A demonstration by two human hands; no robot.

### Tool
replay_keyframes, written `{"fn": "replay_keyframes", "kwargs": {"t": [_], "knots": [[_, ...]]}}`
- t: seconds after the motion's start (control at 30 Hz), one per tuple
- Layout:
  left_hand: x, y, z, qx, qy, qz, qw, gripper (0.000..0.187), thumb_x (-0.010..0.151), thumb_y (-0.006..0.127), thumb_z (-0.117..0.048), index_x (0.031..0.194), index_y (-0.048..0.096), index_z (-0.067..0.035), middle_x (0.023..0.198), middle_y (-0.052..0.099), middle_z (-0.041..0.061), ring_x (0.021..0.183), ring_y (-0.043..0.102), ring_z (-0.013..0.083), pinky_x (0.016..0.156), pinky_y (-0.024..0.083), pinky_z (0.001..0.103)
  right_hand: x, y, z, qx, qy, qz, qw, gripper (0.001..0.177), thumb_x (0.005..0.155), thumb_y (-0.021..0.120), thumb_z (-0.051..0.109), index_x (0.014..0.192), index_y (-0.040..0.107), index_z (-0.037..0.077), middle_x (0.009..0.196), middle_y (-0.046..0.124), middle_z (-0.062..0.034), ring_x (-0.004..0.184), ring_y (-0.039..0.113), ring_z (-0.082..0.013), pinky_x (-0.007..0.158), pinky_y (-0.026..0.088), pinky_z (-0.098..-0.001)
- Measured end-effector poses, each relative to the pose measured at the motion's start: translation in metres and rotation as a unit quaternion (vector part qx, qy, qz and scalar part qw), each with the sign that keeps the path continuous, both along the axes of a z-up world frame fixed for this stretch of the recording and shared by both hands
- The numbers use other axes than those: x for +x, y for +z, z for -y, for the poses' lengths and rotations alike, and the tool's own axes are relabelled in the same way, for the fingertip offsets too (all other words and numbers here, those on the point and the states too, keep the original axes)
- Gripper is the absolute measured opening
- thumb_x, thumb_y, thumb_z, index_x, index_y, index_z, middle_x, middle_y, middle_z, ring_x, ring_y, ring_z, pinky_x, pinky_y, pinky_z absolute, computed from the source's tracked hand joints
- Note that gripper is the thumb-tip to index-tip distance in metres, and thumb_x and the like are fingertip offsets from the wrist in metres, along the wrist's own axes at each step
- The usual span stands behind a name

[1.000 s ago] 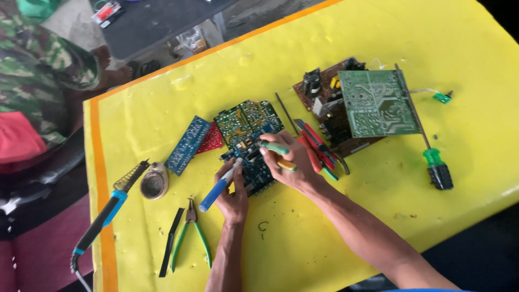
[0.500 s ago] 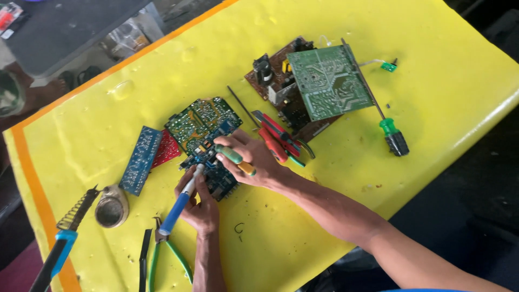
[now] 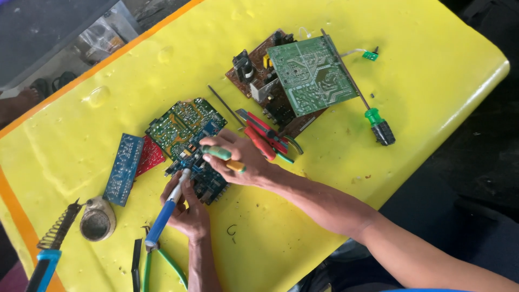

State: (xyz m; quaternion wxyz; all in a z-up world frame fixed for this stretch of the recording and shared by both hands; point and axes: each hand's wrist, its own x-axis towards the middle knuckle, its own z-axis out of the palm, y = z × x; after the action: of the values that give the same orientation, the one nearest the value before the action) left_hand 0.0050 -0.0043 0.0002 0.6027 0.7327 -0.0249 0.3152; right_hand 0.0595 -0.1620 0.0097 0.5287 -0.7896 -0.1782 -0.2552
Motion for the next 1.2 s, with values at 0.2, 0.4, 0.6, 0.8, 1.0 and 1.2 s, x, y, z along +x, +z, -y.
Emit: {"fn": "replay_keyframes", "kwargs": {"t": [0.2,0.4,0.6,0.8,1.0,1.2], "knots": [[0.001,-0.013,-0.003,-0.014,0.022,-0.004,1.0,0.019,0.099,0.07,-0.003,0.117,0.064,0.003,0.117,0.071,0.024,0.116,0.068,0.0386,0.089,0.061,0.042,-0.001,0.004,-0.001,-0.055,0.01,0.038,0.998,0.029,0.094,0.071,0.021,0.122,0.072,0.019,0.086,0.063,-0.0064,0.069,0.073,-0.0306,0.059,0.062,-0.0356],[0.001,-0.002,0.0,-0.036,0.019,0.002,0.999,0.019,0.096,0.072,0.0,0.115,0.068,0.003,0.115,0.073,0.024,0.114,0.07,0.0372,0.088,0.061,0.041,-0.002,0.014,0.005,-0.078,-0.008,0.027,0.997,0.027,0.097,0.071,0.023,0.123,0.073,0.018,0.09,0.062,-0.0021,0.071,0.073,-0.0219,0.062,0.062,-0.0314],[0.0,-0.006,-0.002,-0.035,0.019,0.005,0.999,0.022,0.095,0.073,0.0,0.117,0.069,0.001,0.115,0.074,0.024,0.111,0.071,0.0397,0.088,0.062,0.044,-0.006,0.02,0.007,-0.01,0.039,-0.001,0.999,0.023,0.098,0.071,0.013,0.12,0.074,0.009,0.088,0.061,-0.0106,0.073,0.073,-0.0311,0.064,0.063,-0.0355],[0.0,-0.005,-0.007,-0.002,0.026,0.021,0.999,0.023,0.096,0.072,0.0,0.119,0.068,0.0,0.118,0.073,0.023,0.11,0.072,0.0406,0.089,0.062,0.047,-0.003,0.012,0.005,-0.043,0.012,0.011,0.999,0.026,0.098,0.072,0.016,0.123,0.073,0.01,0.095,0.063,-0.0106,0.078,0.074,-0.0293,0.065,0.064,-0.0364],[-0.002,-0.003,-0.008,-0.015,-0.005,-0.012,1.0,0.023,0.097,0.071,-0.002,0.12,0.068,-0.002,0.12,0.073,0.022,0.11,0.072,0.042,0.09,0.061,0.049,-0.003,0.01,0.008,-0.021,0.022,-0.003,1.0,0.024,0.098,0.072,0.013,0.121,0.073,0.008,0.093,0.062,-0.0112,0.076,0.074,-0.0299,0.061,0.064,-0.0356],[-0.001,-0.004,-0.008,-0.022,-0.006,-0.02,1.0,0.023,0.098,0.07,-0.002,0.12,0.068,-0.002,0.12,0.072,0.023,0.111,0.071,0.0422,0.09,0.061,0.048,-0.002,0.013,0.01,0.01,0.056,-0.016,0.998,0.022,0.098,0.071,0.011,0.12,0.073,0.005,0.089,0.063,-0.0153,0.074,0.073,-0.0342,0.06,0.064,-0.0384]]}}
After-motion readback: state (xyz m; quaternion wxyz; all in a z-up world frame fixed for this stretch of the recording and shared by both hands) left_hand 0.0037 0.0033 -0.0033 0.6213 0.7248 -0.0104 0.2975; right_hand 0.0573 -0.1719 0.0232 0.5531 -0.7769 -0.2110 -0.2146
